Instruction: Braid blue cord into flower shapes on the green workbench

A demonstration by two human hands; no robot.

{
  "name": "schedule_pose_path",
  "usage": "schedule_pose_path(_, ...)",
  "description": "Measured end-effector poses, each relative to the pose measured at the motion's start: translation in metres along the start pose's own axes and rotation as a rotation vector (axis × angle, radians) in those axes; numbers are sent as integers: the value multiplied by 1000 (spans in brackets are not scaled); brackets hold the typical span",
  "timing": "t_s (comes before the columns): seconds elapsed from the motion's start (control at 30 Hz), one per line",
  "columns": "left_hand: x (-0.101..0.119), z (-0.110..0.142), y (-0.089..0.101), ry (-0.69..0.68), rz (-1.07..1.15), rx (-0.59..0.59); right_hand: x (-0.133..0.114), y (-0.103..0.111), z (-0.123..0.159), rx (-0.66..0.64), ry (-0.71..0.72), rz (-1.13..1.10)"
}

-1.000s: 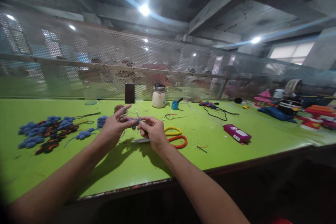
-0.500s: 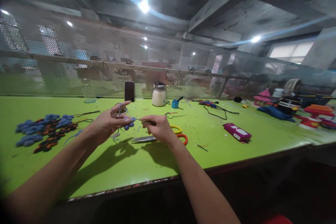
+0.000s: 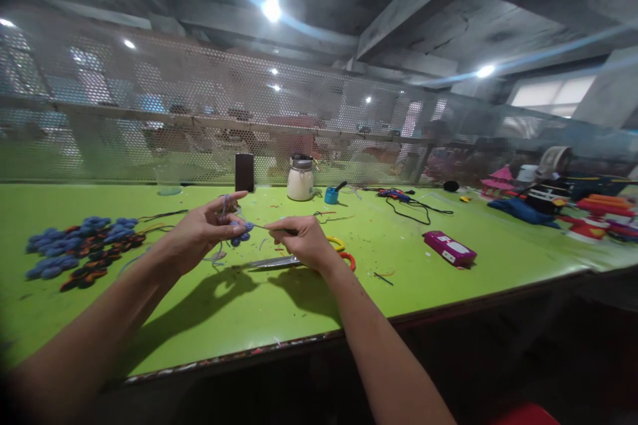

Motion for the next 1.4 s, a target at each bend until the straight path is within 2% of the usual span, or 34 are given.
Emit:
schedule_pose_path(0.37, 3, 3, -3, 6, -1, -3, -1, 0, 0, 22, 37, -27)
schedule_pose_path(0.57, -3, -1, 2, 17, 48, 18, 4, -3, 1, 15, -76, -130)
schedule_pose_path(0.73, -7, -2, -4, 24, 94, -37, 10, -16, 4, -42, -161, -327)
schedule_pose_path(0.9, -8, -1, -9, 27, 78, -30, 24, -23, 6, -13, -251, -476)
schedule_pose_path(1.07, -7, -2, -7, -9, -10, 3, 30, -29, 7, -38, -318, -498)
schedule_pose_path(1.27, -10, -3, -8, 13, -121, 8, 31, -33, 9, -95, -374, -488)
schedule_pose_path(1.4, -7, -3, -16, -66, -366, -12, 36, -34, 11, -71, -438, -455)
Point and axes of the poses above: each hand's wrist, its own z-axis away from the middle knuckle, its own y-axis out of the back of the hand, x = y × z, the point moved 9 cm from there along -z, towards the middle knuckle, and after that the axes turned 2 degrees about y, right-handed, at the moved point
